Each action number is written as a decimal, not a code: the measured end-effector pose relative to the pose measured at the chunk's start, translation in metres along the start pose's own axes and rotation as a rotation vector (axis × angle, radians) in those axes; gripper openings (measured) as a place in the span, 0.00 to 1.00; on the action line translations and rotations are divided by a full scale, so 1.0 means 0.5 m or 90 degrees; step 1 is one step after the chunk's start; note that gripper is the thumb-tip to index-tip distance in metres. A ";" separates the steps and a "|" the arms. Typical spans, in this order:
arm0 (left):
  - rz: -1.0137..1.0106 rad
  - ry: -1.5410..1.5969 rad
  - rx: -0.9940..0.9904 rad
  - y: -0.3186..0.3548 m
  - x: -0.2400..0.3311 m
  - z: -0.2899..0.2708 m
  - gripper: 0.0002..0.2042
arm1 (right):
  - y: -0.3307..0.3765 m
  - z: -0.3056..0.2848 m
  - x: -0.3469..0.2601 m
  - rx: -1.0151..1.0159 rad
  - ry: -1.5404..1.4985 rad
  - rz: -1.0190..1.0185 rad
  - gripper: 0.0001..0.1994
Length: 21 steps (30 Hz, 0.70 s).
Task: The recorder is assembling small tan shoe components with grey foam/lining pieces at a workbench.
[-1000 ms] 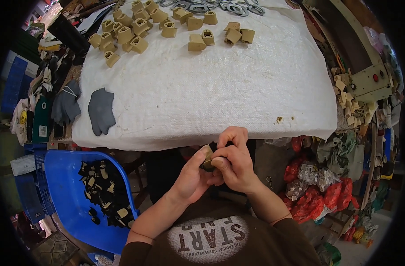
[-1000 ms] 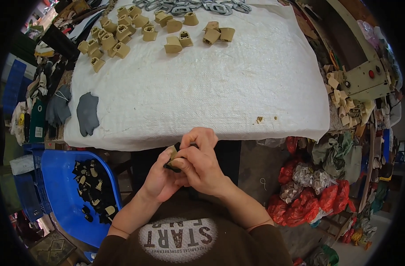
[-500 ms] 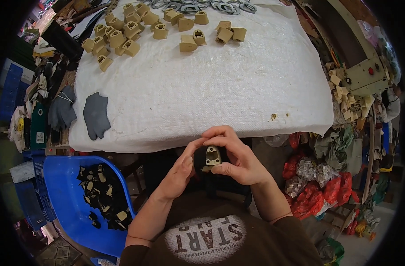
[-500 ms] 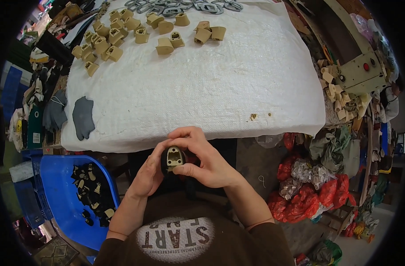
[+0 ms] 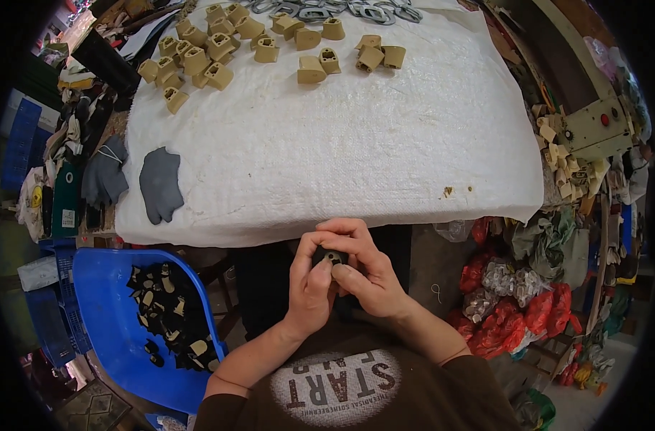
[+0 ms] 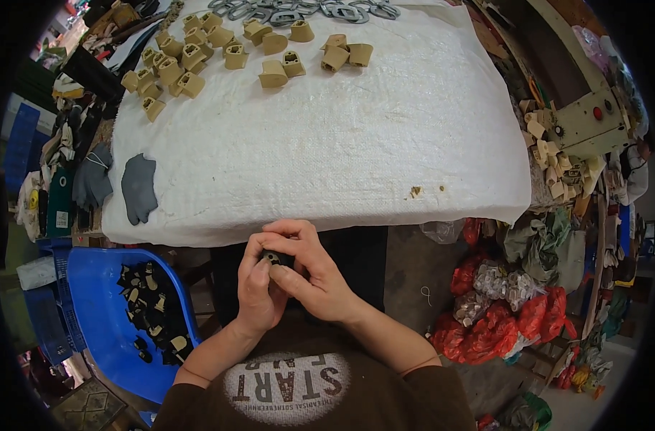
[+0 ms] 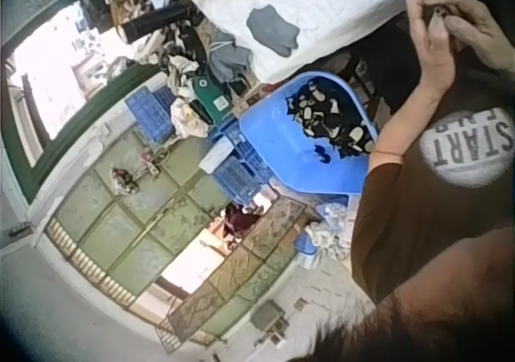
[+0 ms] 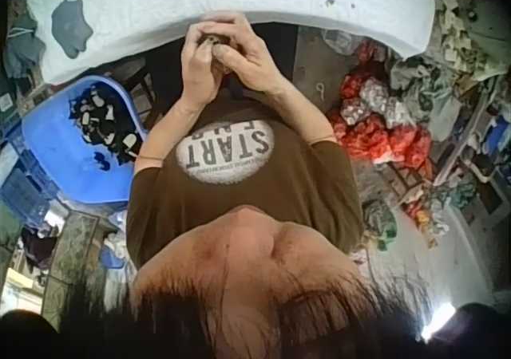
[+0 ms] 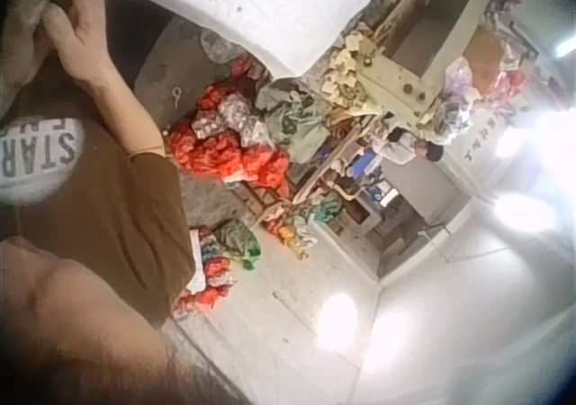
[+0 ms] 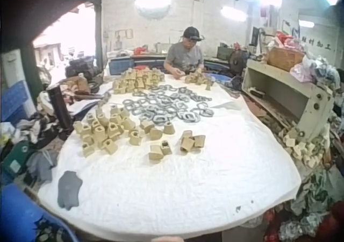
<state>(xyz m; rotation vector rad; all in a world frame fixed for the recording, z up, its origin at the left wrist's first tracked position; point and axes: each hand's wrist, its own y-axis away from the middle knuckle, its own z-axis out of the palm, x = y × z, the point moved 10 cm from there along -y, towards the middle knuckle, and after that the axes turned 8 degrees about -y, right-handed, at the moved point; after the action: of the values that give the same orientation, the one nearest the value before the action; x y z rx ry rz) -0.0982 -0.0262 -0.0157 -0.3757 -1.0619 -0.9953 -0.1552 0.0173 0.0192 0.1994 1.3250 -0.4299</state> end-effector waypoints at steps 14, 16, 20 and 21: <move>-0.061 -0.037 -0.325 0.009 -0.010 0.050 0.33 | -0.047 -0.005 0.038 -0.070 -0.294 0.264 0.10; -0.105 -0.047 -0.307 0.009 -0.013 0.050 0.37 | -0.049 0.001 0.035 -0.127 -0.265 0.160 0.10; -0.085 -0.078 -0.278 0.006 0.005 0.044 0.35 | -0.035 0.007 0.016 -0.080 -0.192 0.106 0.09; -0.074 -0.054 -0.242 0.002 0.007 0.036 0.34 | -0.032 0.004 0.016 -0.038 -0.158 0.127 0.10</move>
<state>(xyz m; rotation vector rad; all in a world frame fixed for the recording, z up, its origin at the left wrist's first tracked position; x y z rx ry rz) -0.1068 -0.0153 -0.0041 -0.6753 -0.9768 -1.2995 -0.1585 0.0006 0.0137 0.2181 1.0607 -0.2372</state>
